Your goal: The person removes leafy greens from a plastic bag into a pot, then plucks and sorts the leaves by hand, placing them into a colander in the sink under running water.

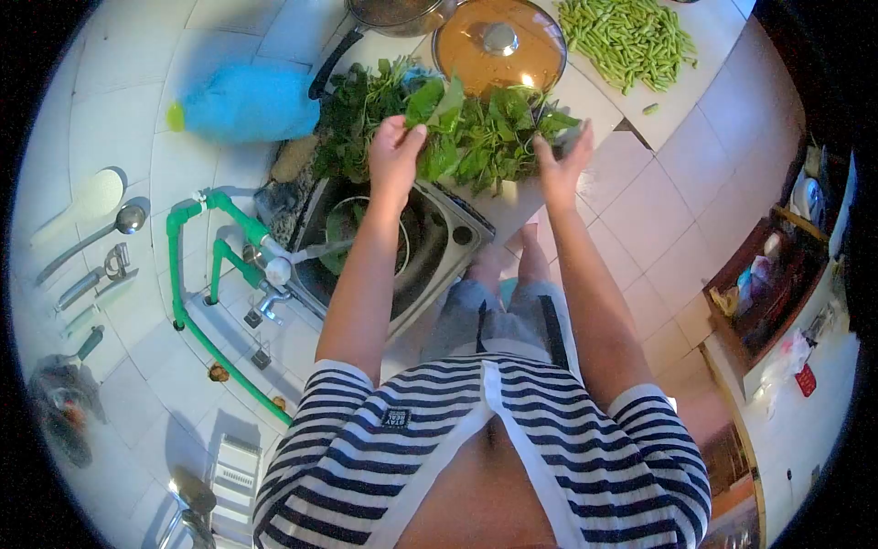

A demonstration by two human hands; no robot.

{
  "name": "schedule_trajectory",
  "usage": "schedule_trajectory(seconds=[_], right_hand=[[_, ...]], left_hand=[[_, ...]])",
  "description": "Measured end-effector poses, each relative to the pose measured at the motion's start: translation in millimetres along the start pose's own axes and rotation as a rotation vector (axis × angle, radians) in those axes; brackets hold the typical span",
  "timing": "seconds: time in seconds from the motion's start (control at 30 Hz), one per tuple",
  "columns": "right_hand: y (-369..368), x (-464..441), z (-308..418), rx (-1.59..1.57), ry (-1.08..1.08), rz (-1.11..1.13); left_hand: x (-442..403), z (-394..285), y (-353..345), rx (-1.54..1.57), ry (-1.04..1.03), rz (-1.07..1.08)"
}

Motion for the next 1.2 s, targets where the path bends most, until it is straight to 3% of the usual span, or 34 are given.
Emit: schedule_trajectory(seconds=[0.07, 0.1, 0.17, 0.27, 0.3, 0.37, 0.43, 0.5, 0.53, 0.6, 0.63, 0.73, 0.83, 0.9, 1.03, 1.1, 1.17, 1.2], right_hand=[[13, 0, -9, -0.047, -0.048, -0.052], [18, 3, -14, -0.093, -0.093, -0.099], [23, 10, -17, -0.075, -0.104, -0.105], [30, 17, -16, -0.004, -0.036, -0.106], [34, 20, -14, -0.018, -0.046, -0.083], [40, 29, -11, -0.03, -0.059, -0.059], [42, 33, -8, -0.074, -0.071, -0.039], [44, 37, 5, -0.058, -0.058, -0.026], [45, 38, 10, -0.036, -0.048, -0.002], [51, 40, 15, -0.075, -0.042, -0.02], [52, 40, 18, -0.112, -0.036, -0.029], [53, 40, 30, -0.239, -0.07, 0.0], [42, 36, 50, -0.312, -0.053, 0.076], [33, 35, 58, -0.277, 0.026, 0.087], [9, 46, 79, -0.648, -0.259, 0.293], [-8, 59, 89, -0.713, -0.338, 0.439], [-22, 72, 88, -0.595, -0.33, 0.487], [-27, 78, 86, -0.48, -0.325, 0.53]], left_hand=[[10, 3, -12, -0.223, -0.014, 0.063], [16, 10, -22, -0.462, -0.245, 0.071], [26, 22, -53, -0.622, -0.529, 0.141], [14, 9, -53, -0.532, -0.519, 0.216], [4, -2, -42, -0.563, -0.369, 0.105], [-38, -5, -17, -0.667, -0.573, -0.124], [-66, -5, -9, -0.88, -0.599, -0.266], [-92, 15, -8, -1.05, -0.646, -0.066], [-95, 8, -6, -1.05, -0.654, -0.066], [-107, 9, 2, -0.597, -0.199, 0.012], [-103, 2, 3, -0.602, -0.204, 0.012], [-59, -14, 8, 0.037, 0.212, 0.075], [-34, -10, 9, 0.274, 0.2, 0.197], [-10, -19, 11, 0.197, 0.237, 0.17], [24, -14, 9, 0.299, 0.327, 0.053], [37, -3, 7, 0.12, 0.279, 0.103], [59, 2, -10, 0.197, 0.233, 0.218], [67, 15, -16, 0.089, 0.186, 0.246]])
Point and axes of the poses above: each hand's wrist, its own x-axis away from the middle knuckle, its own y-axis out of the back of the hand, z = x × y, the point moved 4 cm from there along -x, towards the middle knuckle, and after that the axes turned 3 degrees about -x, right-handed, at the moved point
